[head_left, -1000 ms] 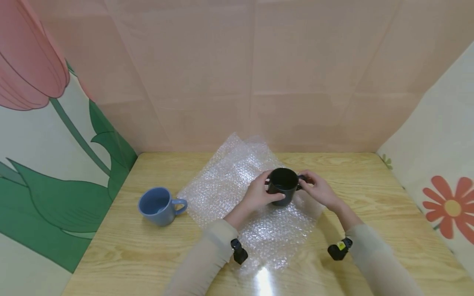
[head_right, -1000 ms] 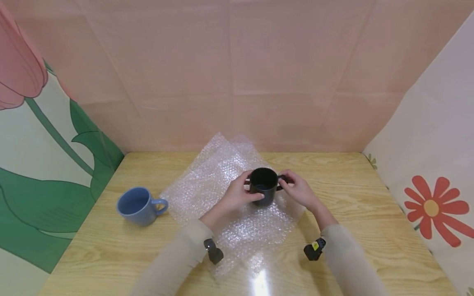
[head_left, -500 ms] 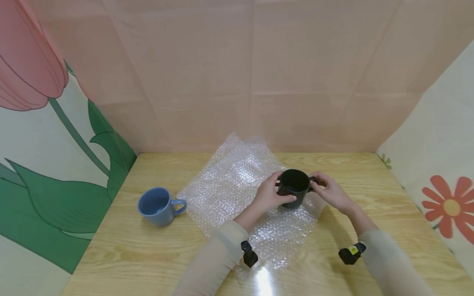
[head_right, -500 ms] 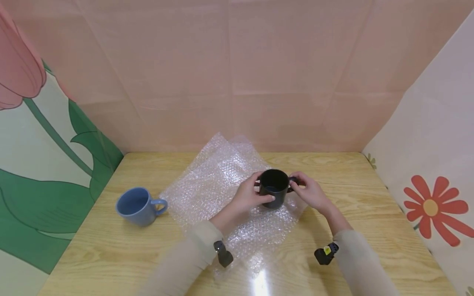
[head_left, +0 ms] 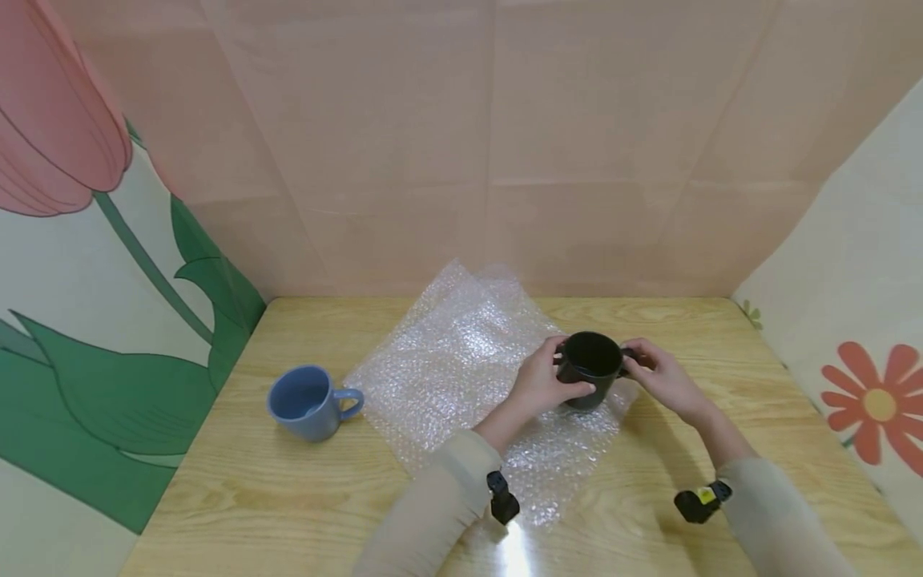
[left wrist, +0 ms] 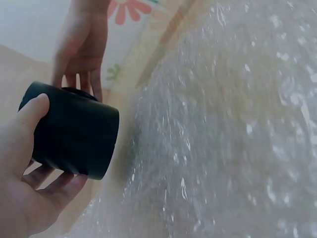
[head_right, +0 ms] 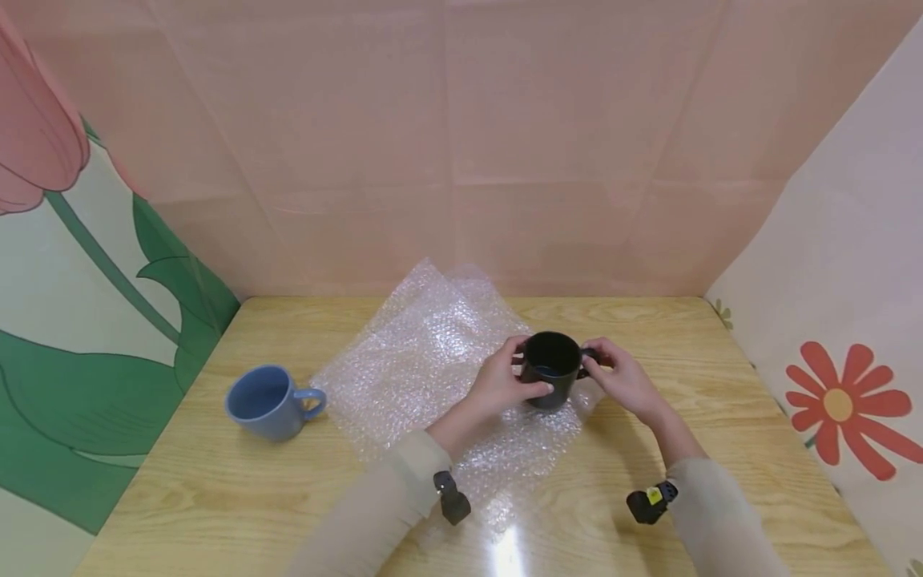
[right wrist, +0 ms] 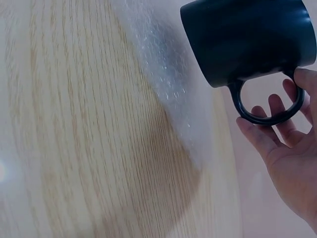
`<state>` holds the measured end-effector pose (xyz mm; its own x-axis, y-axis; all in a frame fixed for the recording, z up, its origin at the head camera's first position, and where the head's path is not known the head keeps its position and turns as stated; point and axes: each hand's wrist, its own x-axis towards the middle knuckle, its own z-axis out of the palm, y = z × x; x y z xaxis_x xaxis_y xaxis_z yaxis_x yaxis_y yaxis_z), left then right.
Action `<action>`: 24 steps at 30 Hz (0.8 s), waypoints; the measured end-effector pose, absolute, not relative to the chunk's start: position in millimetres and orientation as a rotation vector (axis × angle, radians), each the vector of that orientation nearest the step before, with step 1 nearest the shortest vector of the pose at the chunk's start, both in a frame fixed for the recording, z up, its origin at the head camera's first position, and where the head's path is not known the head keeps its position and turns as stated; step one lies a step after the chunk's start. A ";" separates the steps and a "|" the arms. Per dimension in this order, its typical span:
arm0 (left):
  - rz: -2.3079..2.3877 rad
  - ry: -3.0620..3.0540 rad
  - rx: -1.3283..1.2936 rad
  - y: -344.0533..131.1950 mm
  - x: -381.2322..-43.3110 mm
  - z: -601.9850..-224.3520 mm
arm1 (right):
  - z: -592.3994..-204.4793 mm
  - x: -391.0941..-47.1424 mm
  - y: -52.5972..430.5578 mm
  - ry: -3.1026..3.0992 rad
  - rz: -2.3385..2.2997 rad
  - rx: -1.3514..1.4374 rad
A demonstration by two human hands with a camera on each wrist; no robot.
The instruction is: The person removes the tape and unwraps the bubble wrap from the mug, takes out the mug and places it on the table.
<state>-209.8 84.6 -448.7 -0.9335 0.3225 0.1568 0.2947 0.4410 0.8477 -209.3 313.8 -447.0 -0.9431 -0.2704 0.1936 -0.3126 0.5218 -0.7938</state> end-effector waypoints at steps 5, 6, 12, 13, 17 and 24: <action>1.564 2.640 0.553 93.8 -207.7 -448.2 | -446.4 -206.6 321.6 -2.716 1.382 0.473; 1.564 2.637 0.551 95.8 -207.1 -447.9 | -446.2 -205.7 323.5 -2.724 1.369 0.461; 1.543 2.623 0.540 107.7 -202.4 -448.5 | -444.5 -196.5 334.4 -2.777 1.317 0.405; 1.544 2.620 0.538 109.3 -201.5 -448.7 | -444.5 -195.2 335.7 -2.780 1.323 0.401; 1.534 2.637 0.547 116.2 -197.9 -450.0 | -445.1 -190.5 342.4 -2.782 1.355 0.403; 1.534 2.657 0.551 132.5 -189.6 -450.0 | -446.7 -181.1 359.7 -2.770 1.363 0.433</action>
<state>-189.6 132.5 -450.0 -0.9373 0.3130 0.1532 0.2891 0.4531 0.8433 -181.1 359.7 -446.7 -0.9611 -0.2363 0.1428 -0.2573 0.5793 -0.7734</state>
